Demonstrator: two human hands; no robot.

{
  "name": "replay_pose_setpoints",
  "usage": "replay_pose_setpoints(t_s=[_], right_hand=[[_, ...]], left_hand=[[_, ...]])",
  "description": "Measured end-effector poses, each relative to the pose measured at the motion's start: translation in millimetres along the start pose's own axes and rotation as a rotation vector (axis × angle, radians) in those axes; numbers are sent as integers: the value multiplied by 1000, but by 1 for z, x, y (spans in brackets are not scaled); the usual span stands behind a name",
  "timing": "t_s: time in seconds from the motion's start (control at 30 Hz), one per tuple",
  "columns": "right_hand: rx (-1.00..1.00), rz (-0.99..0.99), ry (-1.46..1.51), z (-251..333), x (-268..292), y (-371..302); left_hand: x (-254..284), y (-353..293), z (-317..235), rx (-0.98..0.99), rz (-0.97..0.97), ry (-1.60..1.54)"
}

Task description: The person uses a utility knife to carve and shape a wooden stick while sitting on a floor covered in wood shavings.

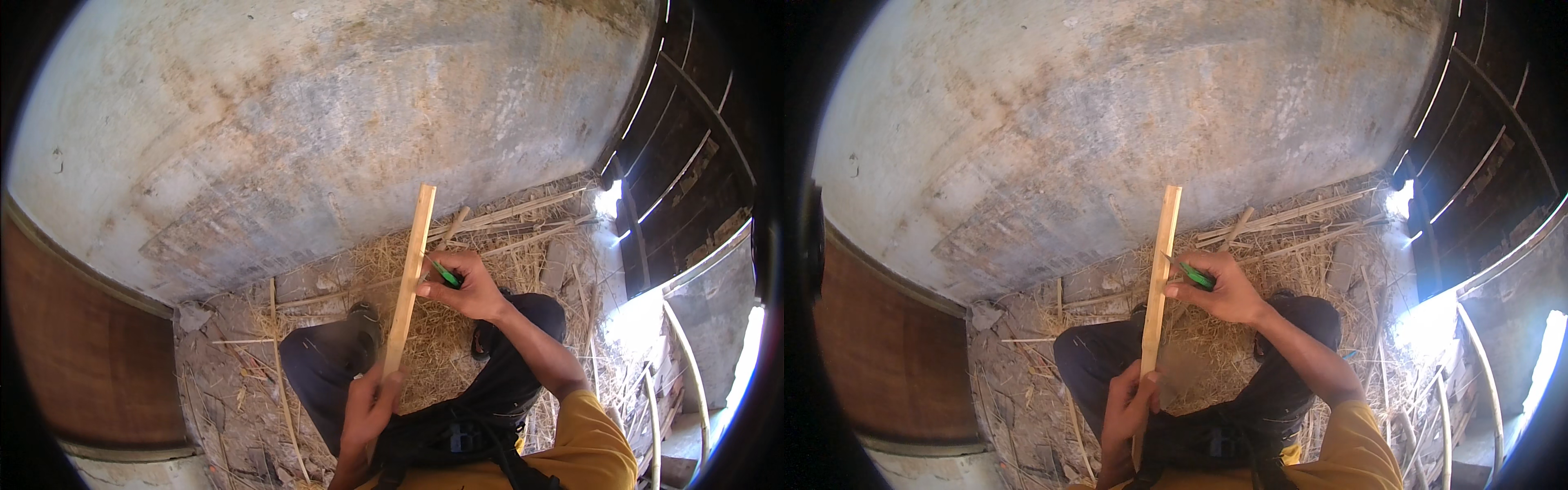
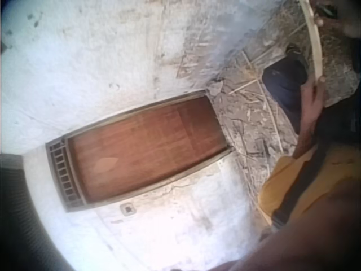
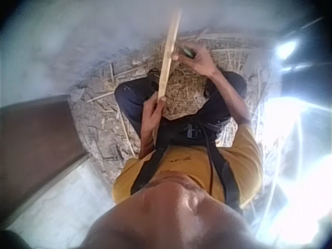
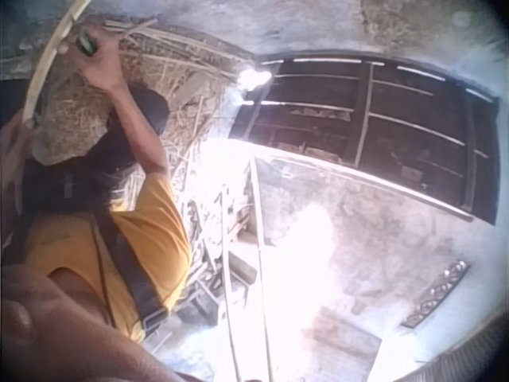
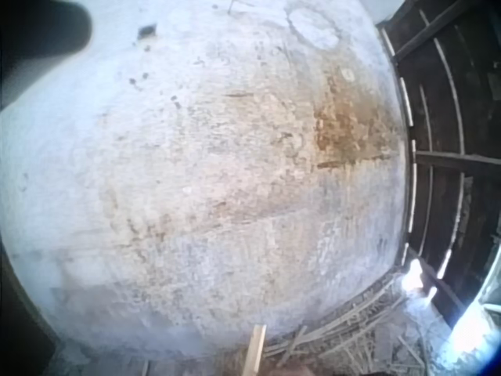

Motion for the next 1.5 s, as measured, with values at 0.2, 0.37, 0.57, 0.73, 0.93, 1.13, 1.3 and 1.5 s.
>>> replay_pose_setpoints(t_s=[0.2, 0.37, 0.57, 0.73, 0.93, 1.13, 1.3, 1.5], right_hand=[[-35, 11, -48, -11, 1, -6], [-46, 0, -39, -9, 1, -6], [60, 40, -68, 0, 3, -5], [173, 51, -93, 12, 0, -6], [306, 163, -265, 22, -19, -11], [351, 231, -299, 21, -34, -16], [382, 236, -295, 25, -38, -18], [392, 214, -338, 27, -37, -18]], left_hand=[[-1, 6, -22, -135, -89, -28], [-2, 14, -37, -162, -176, 17], [-4, 18, -39, -134, -181, -9], [-1, 17, -35, -115, -190, -44], [4, 16, -43, -153, -213, -21], [7, 15, -47, -195, -237, 77], [8, 13, -57, -257, -285, 131], [8, 10, -63, -271, -309, 233]])
Point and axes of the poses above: each hand's wrist, its own y-axis towards the middle knuckle, its own x-axis out of the back of the hand, z = x × y, the point moved 10 cm from there along y, towards the middle knuckle, and after that the axes turned 7 degrees about x, right-handed, at the moved point
